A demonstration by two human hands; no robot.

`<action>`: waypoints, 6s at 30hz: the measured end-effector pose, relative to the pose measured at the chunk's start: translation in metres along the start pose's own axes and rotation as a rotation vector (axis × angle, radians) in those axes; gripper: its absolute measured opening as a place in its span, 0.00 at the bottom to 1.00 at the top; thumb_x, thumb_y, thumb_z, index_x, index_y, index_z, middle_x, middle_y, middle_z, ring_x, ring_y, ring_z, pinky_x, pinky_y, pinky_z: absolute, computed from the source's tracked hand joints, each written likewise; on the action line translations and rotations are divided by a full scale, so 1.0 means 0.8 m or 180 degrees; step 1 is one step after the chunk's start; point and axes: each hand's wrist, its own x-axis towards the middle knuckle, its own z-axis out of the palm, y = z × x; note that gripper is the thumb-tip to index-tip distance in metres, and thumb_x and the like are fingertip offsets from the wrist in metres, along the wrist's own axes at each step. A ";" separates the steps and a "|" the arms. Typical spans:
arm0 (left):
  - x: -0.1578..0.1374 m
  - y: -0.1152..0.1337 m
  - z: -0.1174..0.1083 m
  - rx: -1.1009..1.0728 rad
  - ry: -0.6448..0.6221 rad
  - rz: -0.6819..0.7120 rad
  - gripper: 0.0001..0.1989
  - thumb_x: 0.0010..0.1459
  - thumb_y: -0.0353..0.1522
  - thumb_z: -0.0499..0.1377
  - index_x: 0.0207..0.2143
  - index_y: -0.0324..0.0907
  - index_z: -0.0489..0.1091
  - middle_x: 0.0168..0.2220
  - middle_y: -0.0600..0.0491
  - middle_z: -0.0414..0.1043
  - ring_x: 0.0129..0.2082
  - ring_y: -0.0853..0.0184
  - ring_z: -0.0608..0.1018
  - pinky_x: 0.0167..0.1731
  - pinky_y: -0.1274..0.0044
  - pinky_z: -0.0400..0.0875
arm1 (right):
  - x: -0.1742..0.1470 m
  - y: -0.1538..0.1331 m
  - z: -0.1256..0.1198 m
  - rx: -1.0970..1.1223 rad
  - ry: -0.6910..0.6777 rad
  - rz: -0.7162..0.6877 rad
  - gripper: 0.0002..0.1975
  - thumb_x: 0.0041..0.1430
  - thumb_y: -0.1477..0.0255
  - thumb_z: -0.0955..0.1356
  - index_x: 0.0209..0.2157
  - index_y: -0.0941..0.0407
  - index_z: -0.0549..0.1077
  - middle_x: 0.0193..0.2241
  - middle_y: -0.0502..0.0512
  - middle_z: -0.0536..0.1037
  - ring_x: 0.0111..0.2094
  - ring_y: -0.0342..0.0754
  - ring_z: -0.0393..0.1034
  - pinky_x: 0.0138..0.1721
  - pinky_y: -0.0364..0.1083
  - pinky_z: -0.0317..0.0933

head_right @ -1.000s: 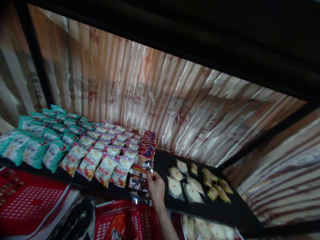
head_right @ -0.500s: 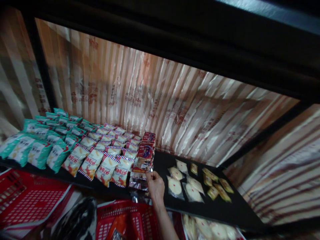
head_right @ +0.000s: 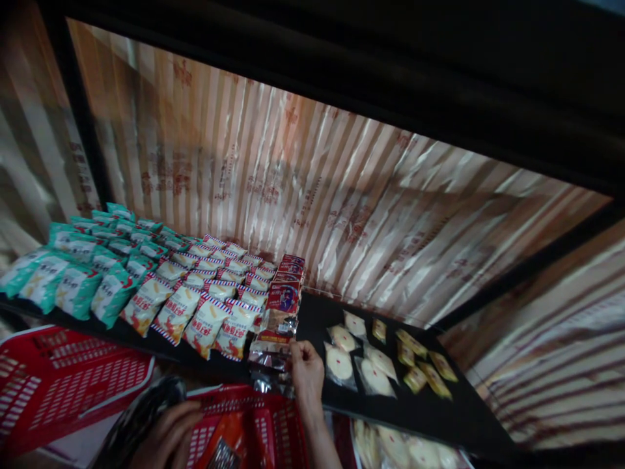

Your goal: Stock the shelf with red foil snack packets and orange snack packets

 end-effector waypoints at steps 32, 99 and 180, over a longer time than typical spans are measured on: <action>0.219 0.086 0.159 -0.0448 -0.0925 -0.1336 0.25 0.55 0.29 0.51 0.56 0.34 0.61 0.61 0.44 0.57 0.62 0.59 0.58 0.62 0.64 0.51 | 0.110 -0.087 0.035 -0.3216 -0.0398 -0.2866 0.19 0.62 0.64 0.59 0.45 0.58 0.74 0.50 0.62 0.73 0.58 0.57 0.56 0.55 0.55 0.53; 0.230 0.090 0.164 0.0070 -0.0802 -0.1338 0.25 0.56 0.30 0.50 0.57 0.35 0.62 0.59 0.43 0.61 0.59 0.56 0.62 0.57 0.63 0.57 | 0.132 -0.046 0.012 -0.2447 -0.0817 -0.2761 0.19 0.63 0.66 0.57 0.42 0.55 0.76 0.48 0.59 0.76 0.59 0.53 0.58 0.57 0.56 0.56; 0.173 0.069 0.130 -0.0026 -0.0619 -0.0709 0.29 0.54 0.30 0.54 0.59 0.35 0.58 0.60 0.42 0.59 0.60 0.55 0.62 0.56 0.61 0.64 | 0.138 -0.131 0.059 -0.3708 -0.0275 -0.0699 0.15 0.55 0.69 0.62 0.41 0.57 0.75 0.35 0.61 0.80 0.39 0.52 0.74 0.34 0.43 0.60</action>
